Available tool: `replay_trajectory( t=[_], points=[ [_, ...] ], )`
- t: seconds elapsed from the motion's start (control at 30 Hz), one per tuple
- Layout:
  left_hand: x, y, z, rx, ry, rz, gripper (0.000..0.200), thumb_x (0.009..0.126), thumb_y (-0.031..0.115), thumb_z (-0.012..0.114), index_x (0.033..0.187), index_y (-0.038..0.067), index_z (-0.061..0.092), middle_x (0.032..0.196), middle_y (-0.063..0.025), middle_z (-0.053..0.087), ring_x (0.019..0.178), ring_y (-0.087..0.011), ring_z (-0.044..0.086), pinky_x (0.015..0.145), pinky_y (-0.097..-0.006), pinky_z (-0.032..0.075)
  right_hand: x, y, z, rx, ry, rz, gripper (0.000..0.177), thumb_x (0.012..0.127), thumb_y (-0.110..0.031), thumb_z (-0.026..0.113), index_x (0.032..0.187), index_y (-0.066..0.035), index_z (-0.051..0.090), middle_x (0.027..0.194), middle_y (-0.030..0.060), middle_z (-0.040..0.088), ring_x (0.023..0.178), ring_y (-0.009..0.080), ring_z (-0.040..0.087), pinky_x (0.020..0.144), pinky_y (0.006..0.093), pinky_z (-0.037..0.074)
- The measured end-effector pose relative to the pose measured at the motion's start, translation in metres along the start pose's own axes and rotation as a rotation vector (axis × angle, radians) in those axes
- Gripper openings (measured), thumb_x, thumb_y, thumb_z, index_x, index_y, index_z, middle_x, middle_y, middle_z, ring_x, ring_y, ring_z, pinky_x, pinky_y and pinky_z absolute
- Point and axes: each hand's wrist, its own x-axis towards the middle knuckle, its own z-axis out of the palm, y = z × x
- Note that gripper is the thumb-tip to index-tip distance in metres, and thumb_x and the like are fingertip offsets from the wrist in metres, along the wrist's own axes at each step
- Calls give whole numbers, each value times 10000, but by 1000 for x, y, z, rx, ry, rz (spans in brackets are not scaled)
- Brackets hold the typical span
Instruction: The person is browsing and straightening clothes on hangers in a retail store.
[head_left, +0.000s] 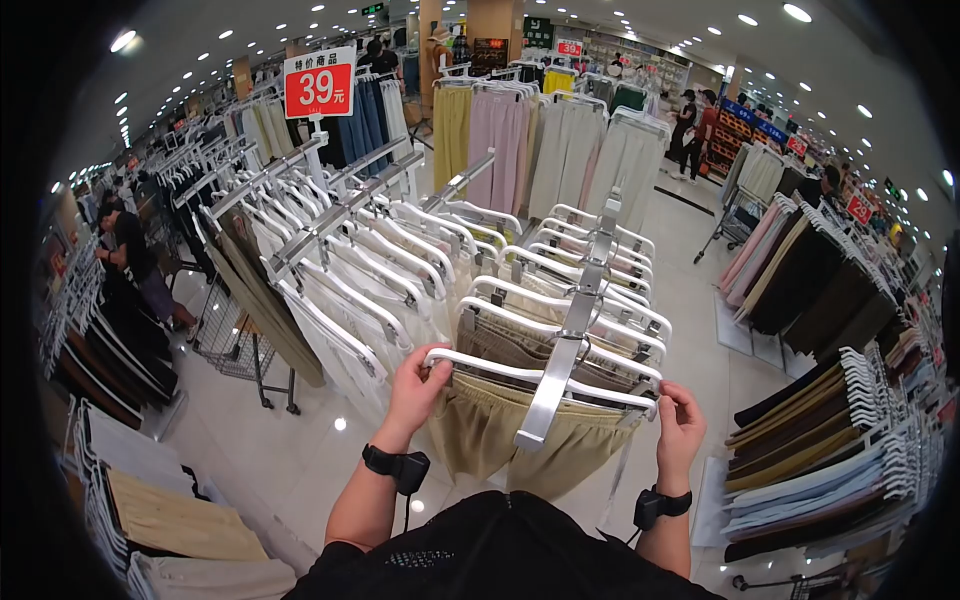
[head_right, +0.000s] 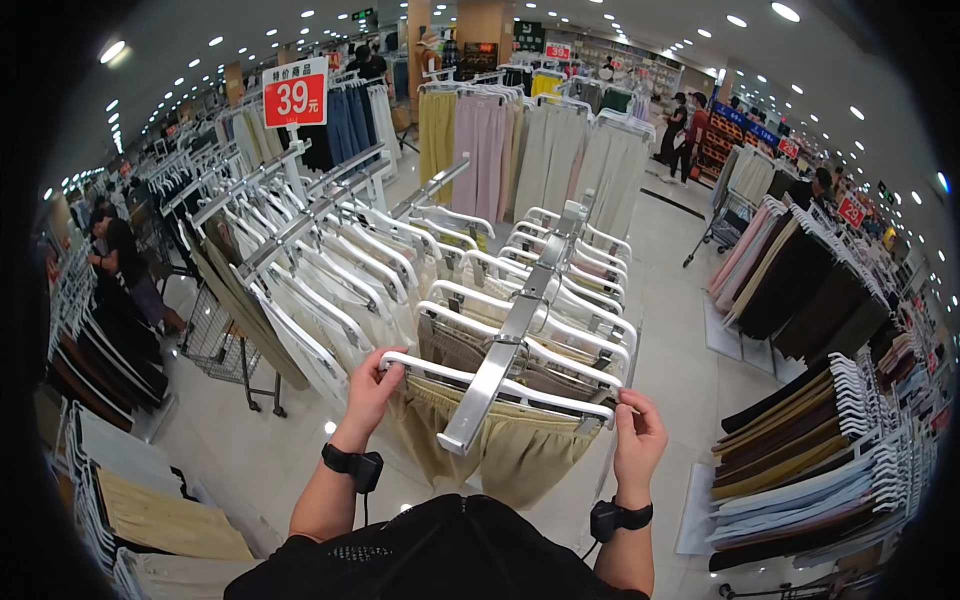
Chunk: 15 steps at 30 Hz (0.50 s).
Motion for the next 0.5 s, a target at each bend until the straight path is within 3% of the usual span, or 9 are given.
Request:
replay_trajectory(
  t=[0.2, 0.5],
  points=[
    [-2, 7, -8, -84, -98, -25, 354, 1006, 273, 700, 1249, 19, 662, 1074, -10, 687, 972, -91, 611, 873, -254, 483, 8, -3, 5, -44, 65, 34, 254, 974, -36, 660, 1221, 24, 656, 1261, 96, 655, 1095, 163, 640, 951, 296, 510],
    [0, 5, -10, -110, -154, 39, 326, 1036, 321, 645, 1093, 6, 707, 966, -43, 731, 955, -131, 654, 922, -298, 488, 12, -1, -6, -46, -105, 223, 239, 991, -106, 681, 1197, 15, 683, 1032, 23, 685, 941, 99, 613, 844, 257, 496]
  ],
)
